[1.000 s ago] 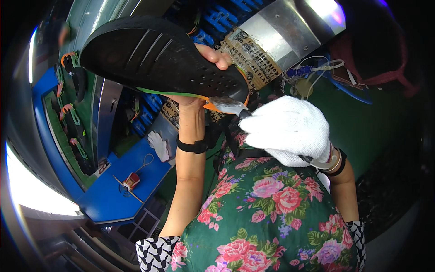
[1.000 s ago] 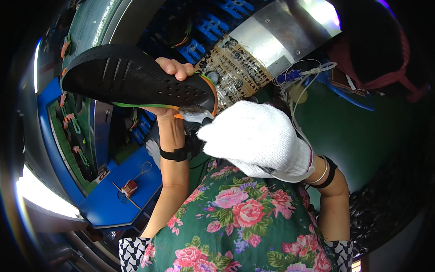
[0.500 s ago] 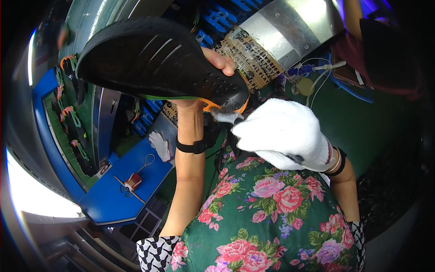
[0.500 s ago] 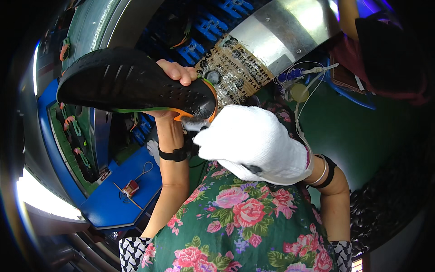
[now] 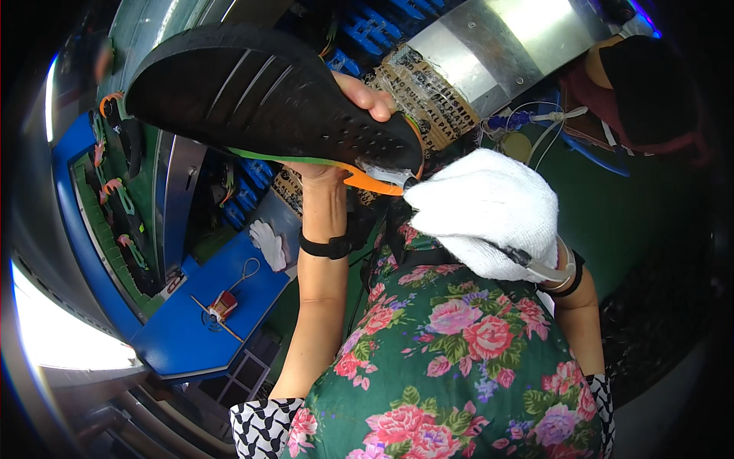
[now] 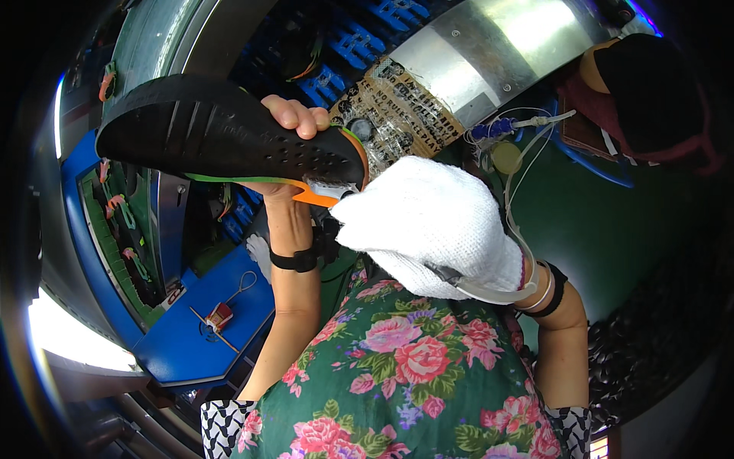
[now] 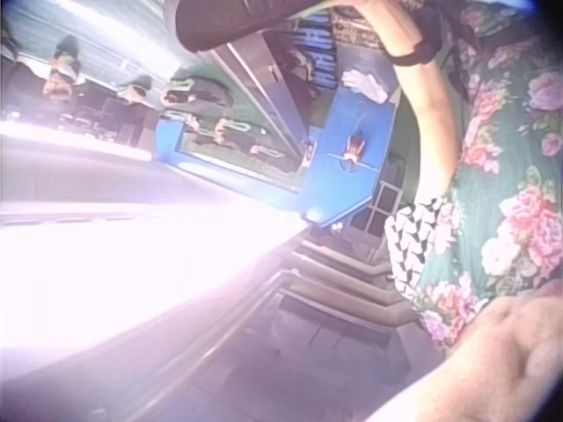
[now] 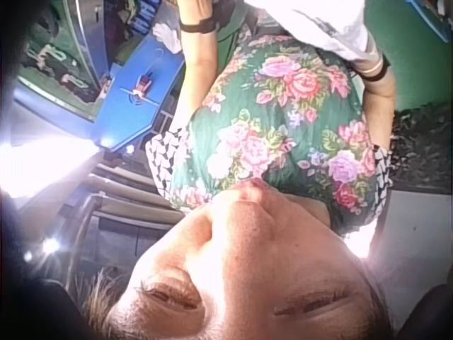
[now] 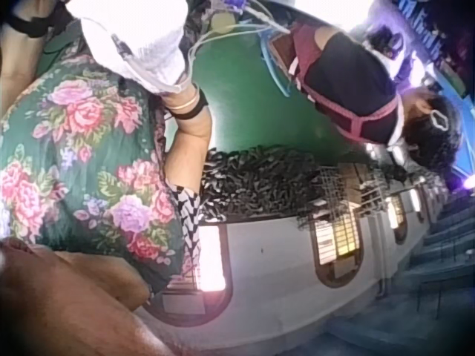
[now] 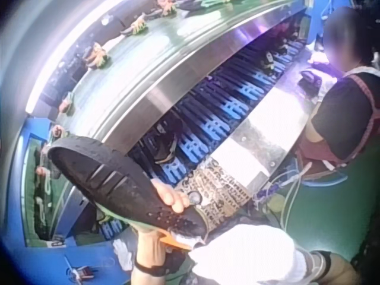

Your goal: Apply glue to the sole of a shoe using a small brush.

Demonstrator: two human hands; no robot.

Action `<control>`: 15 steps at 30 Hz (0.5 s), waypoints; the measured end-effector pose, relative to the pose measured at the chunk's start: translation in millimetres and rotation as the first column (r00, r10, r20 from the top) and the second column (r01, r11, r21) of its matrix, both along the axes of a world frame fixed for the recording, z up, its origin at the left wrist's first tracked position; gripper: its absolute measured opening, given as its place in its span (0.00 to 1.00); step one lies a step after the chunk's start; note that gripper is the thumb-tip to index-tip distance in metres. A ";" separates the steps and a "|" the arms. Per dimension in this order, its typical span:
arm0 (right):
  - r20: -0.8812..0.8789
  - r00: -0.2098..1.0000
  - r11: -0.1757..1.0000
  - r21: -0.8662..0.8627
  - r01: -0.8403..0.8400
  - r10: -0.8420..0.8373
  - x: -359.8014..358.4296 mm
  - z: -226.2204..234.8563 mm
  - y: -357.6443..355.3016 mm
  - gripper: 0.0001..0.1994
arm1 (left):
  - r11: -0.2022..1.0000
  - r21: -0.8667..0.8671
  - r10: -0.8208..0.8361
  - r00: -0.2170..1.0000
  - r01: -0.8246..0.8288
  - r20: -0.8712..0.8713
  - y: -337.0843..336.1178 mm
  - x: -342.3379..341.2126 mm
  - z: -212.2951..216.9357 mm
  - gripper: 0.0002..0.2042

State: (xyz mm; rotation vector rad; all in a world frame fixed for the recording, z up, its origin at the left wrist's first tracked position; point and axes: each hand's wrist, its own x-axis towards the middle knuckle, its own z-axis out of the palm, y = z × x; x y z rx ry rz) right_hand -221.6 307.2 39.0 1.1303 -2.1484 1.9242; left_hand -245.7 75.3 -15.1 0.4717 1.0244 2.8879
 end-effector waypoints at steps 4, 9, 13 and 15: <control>-0.042 0.999 1.000 0.007 0.009 -0.009 2.8 -2.5 -6.1 0.13 | 1.000 0.022 0.003 0.998 -0.004 0.056 1.6 0.8 -0.2 0.54; -0.005 1.000 1.000 -0.003 -0.010 0.010 2.3 -4.3 -6.4 0.13 | 0.988 -0.152 0.028 0.996 -0.015 0.087 2.4 -0.9 3.2 0.41; 0.020 1.000 1.000 0.001 -0.004 0.004 -7.5 -2.8 -0.8 0.12 | 0.983 -0.183 0.025 0.996 -0.008 0.089 -1.5 -0.3 -3.4 0.45; 0.039 0.999 1.000 -0.009 -0.003 0.004 -5.9 -3.2 -3.1 0.12 | 0.987 -0.161 0.012 0.994 0.006 0.111 -1.2 -1.3 -6.2 0.46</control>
